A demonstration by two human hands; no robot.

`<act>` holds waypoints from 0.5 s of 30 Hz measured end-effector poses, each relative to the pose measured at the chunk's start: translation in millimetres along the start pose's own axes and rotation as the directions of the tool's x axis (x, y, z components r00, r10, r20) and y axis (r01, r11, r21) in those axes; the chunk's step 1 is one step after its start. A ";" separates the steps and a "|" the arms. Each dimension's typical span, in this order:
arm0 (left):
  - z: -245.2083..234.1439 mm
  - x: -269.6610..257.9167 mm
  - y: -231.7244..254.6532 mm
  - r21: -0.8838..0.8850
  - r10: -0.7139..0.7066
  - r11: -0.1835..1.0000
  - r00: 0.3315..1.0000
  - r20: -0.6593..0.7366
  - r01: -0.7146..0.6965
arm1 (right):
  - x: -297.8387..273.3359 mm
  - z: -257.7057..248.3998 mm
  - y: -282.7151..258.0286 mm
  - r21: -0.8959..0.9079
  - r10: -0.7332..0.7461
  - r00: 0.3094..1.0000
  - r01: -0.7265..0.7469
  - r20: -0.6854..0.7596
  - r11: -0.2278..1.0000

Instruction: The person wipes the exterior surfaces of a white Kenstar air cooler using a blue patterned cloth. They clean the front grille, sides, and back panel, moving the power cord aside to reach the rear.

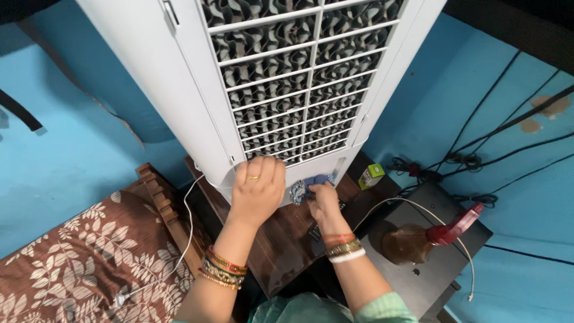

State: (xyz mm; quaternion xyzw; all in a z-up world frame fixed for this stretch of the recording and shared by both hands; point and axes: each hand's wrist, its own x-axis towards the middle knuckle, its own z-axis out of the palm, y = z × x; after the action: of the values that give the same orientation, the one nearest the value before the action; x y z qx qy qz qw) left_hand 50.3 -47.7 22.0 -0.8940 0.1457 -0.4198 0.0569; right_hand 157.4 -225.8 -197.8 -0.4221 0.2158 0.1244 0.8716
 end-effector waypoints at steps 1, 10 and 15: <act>3.7 3.8 -1.3 0.026 0.065 0.997 0.997 0.032 -0.066 | -14.0 6.4 -13.6 0.012 -0.009 0.999 0.008 0.041 1.000; 38.3 29.9 12.8 0.110 0.157 0.985 0.964 -0.213 -0.136 | 50.1 -13.6 -11.3 0.072 0.113 0.993 -0.115 0.030 0.991; 48.1 26.7 17.0 0.084 0.114 0.992 0.964 -0.241 -0.097 | 51.2 -3.6 9.2 -0.114 0.023 0.997 -0.031 -0.074 0.993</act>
State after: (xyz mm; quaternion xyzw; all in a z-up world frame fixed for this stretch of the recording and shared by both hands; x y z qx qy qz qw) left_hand 99.8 -73.1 7.0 -0.8235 0.1841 -0.5285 0.0925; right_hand 197.5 -221.2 -230.7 -0.4731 0.2453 0.1330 0.8356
